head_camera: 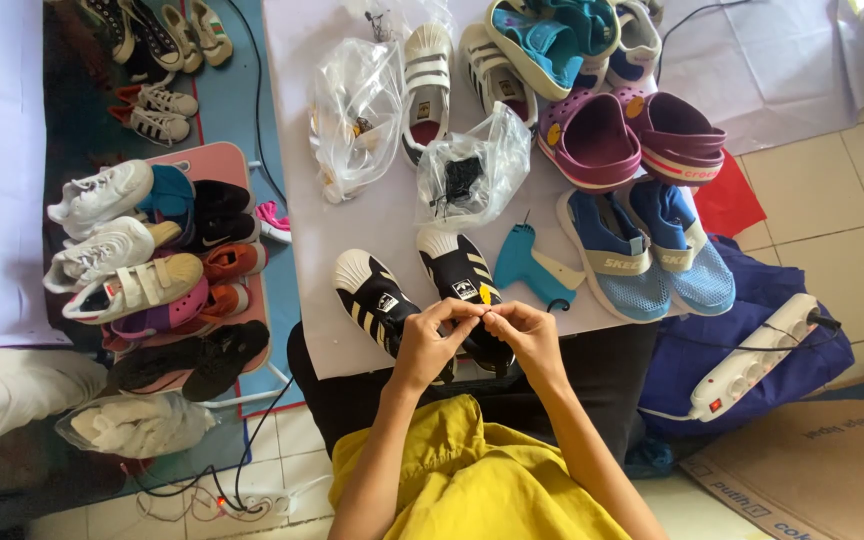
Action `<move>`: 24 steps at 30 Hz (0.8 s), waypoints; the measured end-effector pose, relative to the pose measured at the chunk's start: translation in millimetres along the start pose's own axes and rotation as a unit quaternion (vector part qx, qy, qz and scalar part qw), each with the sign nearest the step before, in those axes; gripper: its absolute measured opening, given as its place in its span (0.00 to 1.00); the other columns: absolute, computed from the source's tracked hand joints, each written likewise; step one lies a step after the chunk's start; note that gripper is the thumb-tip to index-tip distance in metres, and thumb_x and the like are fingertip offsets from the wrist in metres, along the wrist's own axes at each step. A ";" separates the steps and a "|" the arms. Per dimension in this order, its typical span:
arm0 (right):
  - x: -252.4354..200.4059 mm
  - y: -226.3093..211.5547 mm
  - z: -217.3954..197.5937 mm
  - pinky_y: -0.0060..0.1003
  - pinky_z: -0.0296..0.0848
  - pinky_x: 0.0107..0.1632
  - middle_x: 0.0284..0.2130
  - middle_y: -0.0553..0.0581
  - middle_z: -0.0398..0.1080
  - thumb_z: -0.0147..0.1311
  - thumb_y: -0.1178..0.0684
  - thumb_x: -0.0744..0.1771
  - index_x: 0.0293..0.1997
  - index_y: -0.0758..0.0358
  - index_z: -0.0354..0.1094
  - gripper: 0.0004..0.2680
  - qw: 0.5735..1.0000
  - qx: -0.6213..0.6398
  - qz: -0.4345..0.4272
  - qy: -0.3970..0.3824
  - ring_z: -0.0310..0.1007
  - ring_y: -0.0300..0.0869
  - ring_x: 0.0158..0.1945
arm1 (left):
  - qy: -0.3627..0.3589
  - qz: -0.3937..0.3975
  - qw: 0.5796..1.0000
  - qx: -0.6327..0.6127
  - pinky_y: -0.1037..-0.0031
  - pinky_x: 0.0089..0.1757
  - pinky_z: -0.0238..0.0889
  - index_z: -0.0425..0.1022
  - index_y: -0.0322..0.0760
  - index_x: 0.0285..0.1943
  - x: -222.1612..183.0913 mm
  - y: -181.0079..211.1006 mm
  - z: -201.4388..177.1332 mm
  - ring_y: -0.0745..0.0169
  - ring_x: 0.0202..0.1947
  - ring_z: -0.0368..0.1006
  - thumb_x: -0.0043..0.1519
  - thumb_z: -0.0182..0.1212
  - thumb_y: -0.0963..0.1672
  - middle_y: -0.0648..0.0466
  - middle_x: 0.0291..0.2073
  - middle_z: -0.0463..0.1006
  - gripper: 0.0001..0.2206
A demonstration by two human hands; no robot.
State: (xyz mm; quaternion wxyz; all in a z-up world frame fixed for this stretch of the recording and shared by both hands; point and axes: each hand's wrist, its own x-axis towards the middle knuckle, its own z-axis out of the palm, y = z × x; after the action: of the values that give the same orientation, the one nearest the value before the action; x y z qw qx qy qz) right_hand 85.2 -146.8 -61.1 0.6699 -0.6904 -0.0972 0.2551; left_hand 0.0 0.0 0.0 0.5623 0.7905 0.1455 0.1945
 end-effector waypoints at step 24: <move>16.2 -27.2 18.0 0.27 0.73 0.32 0.20 0.53 0.74 0.65 0.59 0.64 0.34 0.64 0.77 0.02 0.988 -0.040 -0.142 0.045 0.69 0.31 0.26 | -0.181 0.042 0.976 0.116 0.56 0.51 0.68 0.75 0.44 0.38 53.7 -60.9 -6.3 0.46 0.49 0.76 0.65 0.59 0.47 0.51 0.38 0.82 0.06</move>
State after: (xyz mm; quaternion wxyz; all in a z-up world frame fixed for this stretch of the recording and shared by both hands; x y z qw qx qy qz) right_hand 95.9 -121.1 -37.7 0.6752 -0.7063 -0.1745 0.1221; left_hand 43.8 49.1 -48.0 0.4755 0.8776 0.0294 0.0538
